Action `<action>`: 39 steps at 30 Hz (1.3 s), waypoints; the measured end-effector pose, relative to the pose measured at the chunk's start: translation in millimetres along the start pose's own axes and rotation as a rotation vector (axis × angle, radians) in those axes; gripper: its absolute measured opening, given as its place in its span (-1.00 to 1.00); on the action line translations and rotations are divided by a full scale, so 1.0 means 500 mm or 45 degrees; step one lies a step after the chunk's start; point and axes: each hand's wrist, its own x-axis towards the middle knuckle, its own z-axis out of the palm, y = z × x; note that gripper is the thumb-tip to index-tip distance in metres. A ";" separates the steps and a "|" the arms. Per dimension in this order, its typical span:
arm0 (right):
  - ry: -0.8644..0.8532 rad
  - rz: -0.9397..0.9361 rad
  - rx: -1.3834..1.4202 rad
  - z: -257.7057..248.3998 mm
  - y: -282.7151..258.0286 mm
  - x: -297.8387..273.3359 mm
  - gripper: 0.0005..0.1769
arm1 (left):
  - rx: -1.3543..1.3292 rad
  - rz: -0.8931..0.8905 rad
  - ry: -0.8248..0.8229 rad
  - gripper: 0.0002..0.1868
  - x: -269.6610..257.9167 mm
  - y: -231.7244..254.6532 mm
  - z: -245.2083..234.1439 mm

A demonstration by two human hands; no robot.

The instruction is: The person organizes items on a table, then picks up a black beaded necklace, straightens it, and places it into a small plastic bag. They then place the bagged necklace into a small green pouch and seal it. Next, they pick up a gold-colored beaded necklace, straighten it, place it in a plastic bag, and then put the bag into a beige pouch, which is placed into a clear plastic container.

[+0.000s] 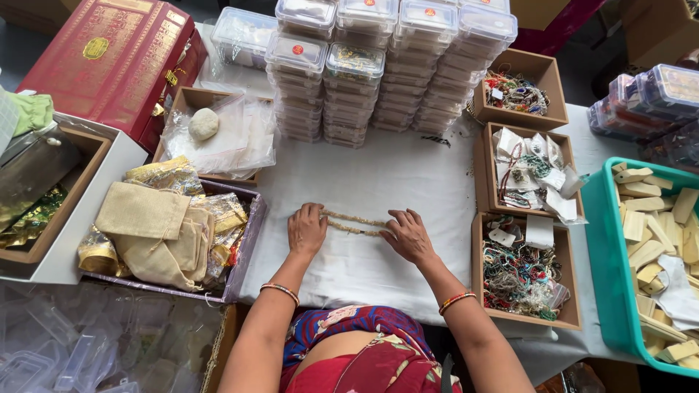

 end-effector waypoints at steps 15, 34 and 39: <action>0.245 0.427 0.474 0.013 -0.017 0.091 -0.65 | -0.660 -0.270 -0.247 -0.81 0.090 -0.028 0.090; 0.057 0.597 1.823 0.061 0.001 0.164 -0.77 | -1.910 -0.584 -0.609 -0.65 0.185 0.159 -0.035; -0.089 0.617 1.423 -0.077 -0.095 0.157 -0.76 | -1.622 -0.508 -0.382 -0.66 0.176 0.160 -0.028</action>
